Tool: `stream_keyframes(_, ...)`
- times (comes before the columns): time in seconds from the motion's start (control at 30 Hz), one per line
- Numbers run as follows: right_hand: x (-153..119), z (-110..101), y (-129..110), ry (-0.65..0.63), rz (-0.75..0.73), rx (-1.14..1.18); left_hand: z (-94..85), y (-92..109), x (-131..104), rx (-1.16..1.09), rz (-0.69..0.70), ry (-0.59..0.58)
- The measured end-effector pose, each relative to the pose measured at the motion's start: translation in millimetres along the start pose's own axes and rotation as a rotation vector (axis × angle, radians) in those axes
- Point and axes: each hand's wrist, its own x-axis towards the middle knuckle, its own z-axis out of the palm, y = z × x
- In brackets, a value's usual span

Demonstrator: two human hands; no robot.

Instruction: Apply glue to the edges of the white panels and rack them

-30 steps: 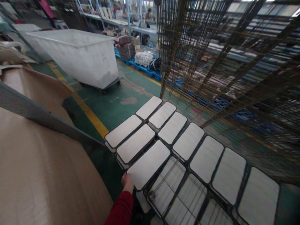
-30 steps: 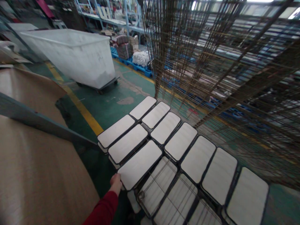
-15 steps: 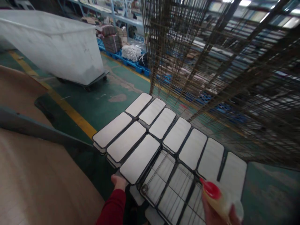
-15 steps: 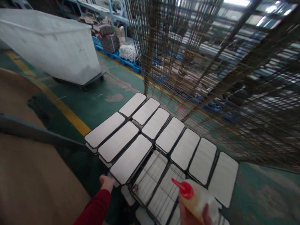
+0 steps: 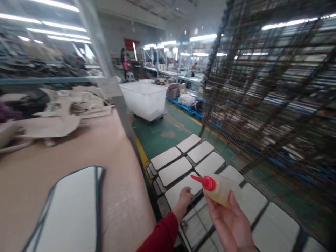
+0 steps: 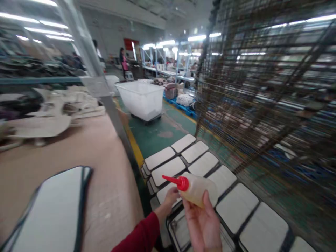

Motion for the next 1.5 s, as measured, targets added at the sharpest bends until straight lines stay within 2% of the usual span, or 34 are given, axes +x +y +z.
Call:
stream_keyframes(0.07, -22, 23, 3, -0.036, 0.032, -0.037, -11.9, 8, -33, -0.050, 0.049, 0.042)
stream_keyframes(0.13, -41, 39, 9, -0.051, 0.075, -0.061, -47.8, 4, -69, -0.096, 0.140, 0.131)
stream_keyframes(0.2, -55, 47, 20, -0.089, 0.123, -0.105, -105.3, -11, -114, -0.096, 0.286, 0.341)
stream_keyframes(0.27, -65, 49, 36, -0.151, 0.171, -0.152, -173.9, -34, -163, -0.030, 0.321, 0.736)
stream_keyframes(0.3, -70, 49, 46, -0.181, 0.206, -0.169, -208.4, -45, -186, 0.029, 0.286, 0.942)
stream_keyframes(0.33, -73, 48, 57, -0.203, 0.250, -0.174, -241.3, -55, -206, 0.097, 0.225, 1.082)
stream_keyframes(0.37, -76, 47, 69, -0.217, 0.294, -0.169, -271.3, -63, -222, 0.148, 0.129, 1.168)
stream_keyframes(0.4, -77, 46, 82, -0.225, 0.335, -0.157, -297.5, -70, -232, 0.193, 0.025, 1.179)
stream_keyframes(0.43, -78, 45, 95, -0.236, 0.376, -0.145, -319.2, -74, -238, 0.243, -0.047, 1.128)
stream_keyframes(0.5, -74, 44, 123, -0.273, 0.441, -0.123, -348.2, -78, -235, 0.274, -0.095, 1.086)
stream_keyframes(0.57, -65, 43, 154, -0.324, 0.488, -0.121, -360.2, -80, -221, 0.304, -0.112, 1.054)
stream_keyframes(0.67, -46, 39, 202, -0.395, 0.505, -0.147, -358.1, -83, -196, 0.349, -0.179, 1.026)
stream_keyframes(0.8, -21, 26, 257, -0.353, 0.478, -0.203, -346.3, -93, -180, 0.390, -0.260, 1.012)
stream_keyframes(0.93, -11, 12, 290, -0.308, 0.466, -0.232, -340.5, -99, -177, 0.479, -0.263, 1.025)
stream_keyframes(1.1, -14, 6, 300, -0.255, 0.457, -0.191, -345.1, -98, -173, 0.479, -0.223, 1.059)
stream_keyframes(1.27, -36, -2, 294, -0.212, 0.465, -0.119, -368.6, -97, -166, 0.539, -0.055, 0.933)
stream_keyframes(1.4, -57, -9, 285, -0.204, 0.496, -0.083, -386.0, -91, -158, 0.579, -0.062, 0.872)
stream_keyframes(1.5, -69, -5, 282, -0.216, 0.482, -0.086, -387.8, -85, -154, 0.578, -0.088, 0.858)
